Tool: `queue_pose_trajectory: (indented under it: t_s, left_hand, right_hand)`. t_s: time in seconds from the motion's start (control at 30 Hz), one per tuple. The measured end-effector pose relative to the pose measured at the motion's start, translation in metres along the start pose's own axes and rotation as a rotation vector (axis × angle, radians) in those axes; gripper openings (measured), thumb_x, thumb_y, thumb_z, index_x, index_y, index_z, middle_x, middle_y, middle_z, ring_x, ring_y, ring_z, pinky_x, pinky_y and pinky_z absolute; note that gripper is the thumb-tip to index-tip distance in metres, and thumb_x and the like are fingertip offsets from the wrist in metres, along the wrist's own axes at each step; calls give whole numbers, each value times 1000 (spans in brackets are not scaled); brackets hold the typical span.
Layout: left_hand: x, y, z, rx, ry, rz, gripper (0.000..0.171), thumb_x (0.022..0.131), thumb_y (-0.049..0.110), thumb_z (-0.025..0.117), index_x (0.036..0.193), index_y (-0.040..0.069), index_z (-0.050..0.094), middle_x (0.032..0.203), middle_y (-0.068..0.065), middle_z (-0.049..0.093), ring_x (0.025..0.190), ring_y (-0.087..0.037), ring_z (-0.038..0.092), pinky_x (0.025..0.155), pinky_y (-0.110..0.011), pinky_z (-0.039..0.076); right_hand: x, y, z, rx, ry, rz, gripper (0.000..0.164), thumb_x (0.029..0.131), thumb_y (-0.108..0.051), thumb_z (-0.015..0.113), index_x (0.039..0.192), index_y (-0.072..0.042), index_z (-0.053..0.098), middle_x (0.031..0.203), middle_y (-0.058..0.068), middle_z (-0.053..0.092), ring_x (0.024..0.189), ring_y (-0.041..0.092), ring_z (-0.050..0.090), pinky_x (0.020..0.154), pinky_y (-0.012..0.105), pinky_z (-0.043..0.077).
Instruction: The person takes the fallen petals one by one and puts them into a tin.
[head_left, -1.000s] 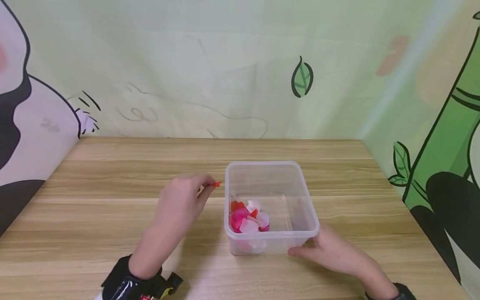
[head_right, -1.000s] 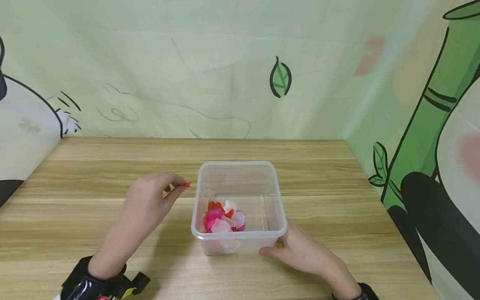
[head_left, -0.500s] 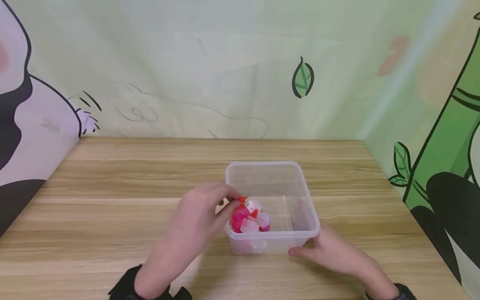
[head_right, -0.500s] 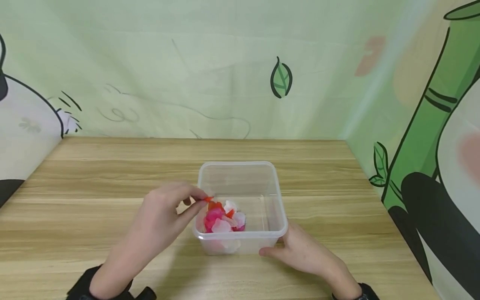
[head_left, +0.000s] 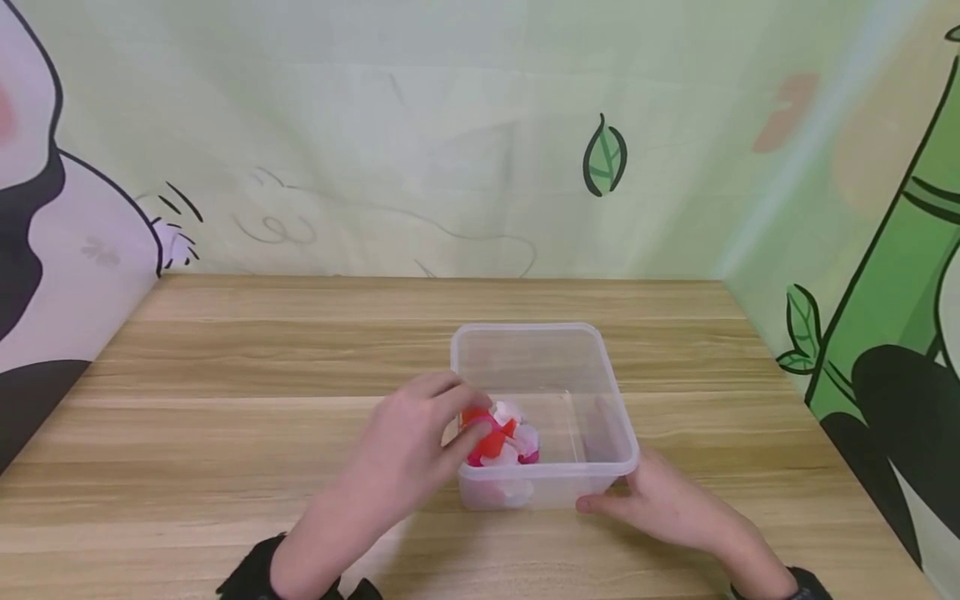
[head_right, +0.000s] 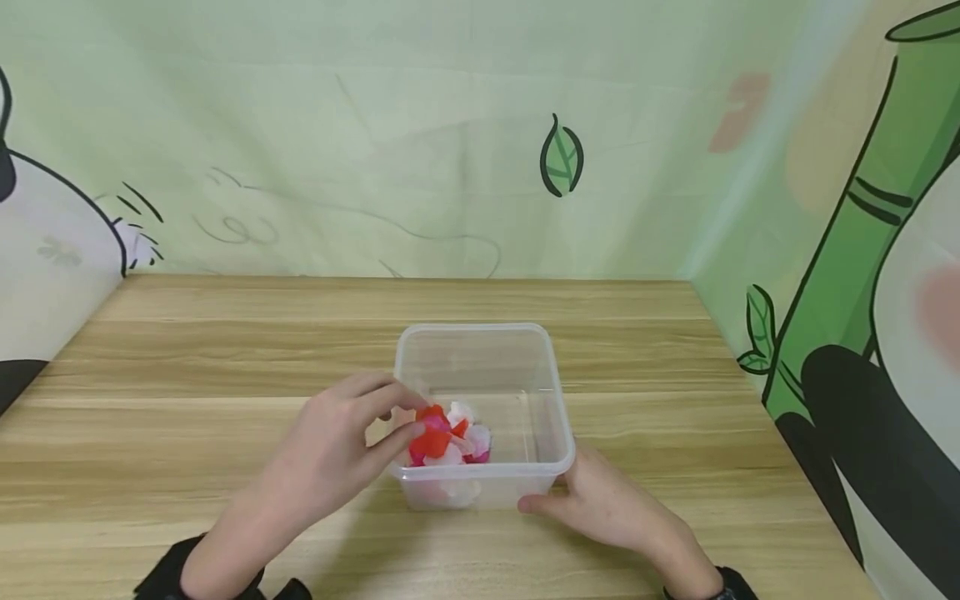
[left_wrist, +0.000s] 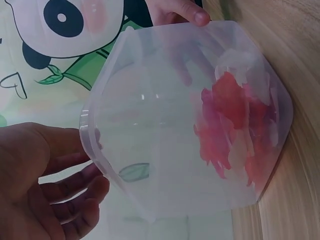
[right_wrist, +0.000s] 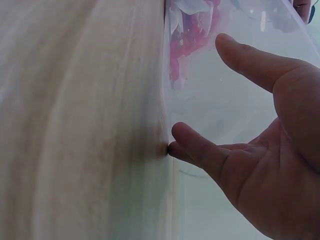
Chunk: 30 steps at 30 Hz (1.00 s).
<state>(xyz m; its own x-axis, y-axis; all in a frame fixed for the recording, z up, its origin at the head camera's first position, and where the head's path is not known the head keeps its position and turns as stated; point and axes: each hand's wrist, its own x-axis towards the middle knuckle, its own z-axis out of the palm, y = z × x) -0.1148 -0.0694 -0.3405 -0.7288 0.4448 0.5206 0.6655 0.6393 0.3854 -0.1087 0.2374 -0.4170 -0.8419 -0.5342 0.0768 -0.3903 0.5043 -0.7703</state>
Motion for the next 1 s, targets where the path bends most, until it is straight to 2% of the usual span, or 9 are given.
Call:
queue_pose_trajectory:
  t_s: [0.13, 0.33, 0.43, 0.57, 0.67, 0.9, 0.93, 1.0]
  left_hand:
    - [-1, -5, -1, -29, 34, 26, 19, 84, 9, 85, 100, 10, 75, 94, 3, 68, 79, -13, 61, 67, -26, 54]
    - [-1, -18, -5, -54, 34, 71, 20, 88, 12, 80, 106, 8, 72, 102, -2, 67, 88, -18, 66, 74, -33, 57]
    - [-1, -25, -6, -42, 38, 76, 22, 90, 16, 80, 108, 6, 71, 105, -4, 67, 92, -20, 66, 79, -36, 57]
    - [-1, -33, -8, -27, 54, 53, 23, 92, 19, 79, 109, 5, 72, 105, -4, 67, 97, -21, 66, 82, -39, 57]
    - [-4, -39, -10, -13, 66, 17, 22, 93, 21, 78, 109, 6, 72, 105, -3, 68, 99, -22, 66, 83, -40, 57]
    - [-16, -63, -16, 28, 55, -55, 23, 96, 26, 75, 108, 7, 71, 109, -3, 67, 106, -25, 64, 88, -44, 54]
    - [-18, -66, -16, 34, 50, -64, 23, 96, 26, 75, 108, 7, 71, 110, -4, 67, 107, -27, 64, 89, -45, 53]
    - [-22, -74, -19, 41, 35, -80, 24, 96, 26, 74, 108, 6, 70, 112, -5, 67, 109, -28, 63, 91, -46, 52]
  right_hand:
    - [1, 0, 0, -1, -3, -5, 71, 90, -23, 82, 145, -4, 42, 127, 7, 64, 112, 17, 64, 95, 39, 54]
    - [2, -1, -3, -8, -14, -30, 88, 90, -22, 82, 156, -1, 27, 129, 8, 62, 114, 18, 62, 96, 39, 53]
    - [2, 0, -6, 1, -30, -42, 87, 90, -19, 81, 155, -1, 27, 127, 6, 63, 111, 18, 63, 94, 38, 54]
    - [2, 3, -11, 8, -54, -38, 64, 90, -16, 81, 143, -2, 47, 123, 2, 65, 110, 17, 65, 92, 37, 55]
    - [2, 6, -14, 4, -68, -28, 52, 91, -17, 81, 135, -6, 56, 124, -1, 67, 111, 17, 65, 92, 37, 55]
    - [-5, 15, -28, 0, -102, 13, 53, 93, -21, 79, 140, -11, 55, 130, -4, 65, 118, 17, 64, 98, 38, 52]
    - [-7, 16, -30, -19, -97, 11, 53, 94, -24, 77, 141, -12, 55, 131, -4, 65, 120, 18, 62, 99, 36, 51]
    - [-11, 18, -35, -64, -74, 12, 57, 97, -29, 73, 147, -13, 51, 140, 0, 61, 128, 22, 57, 103, 41, 48]
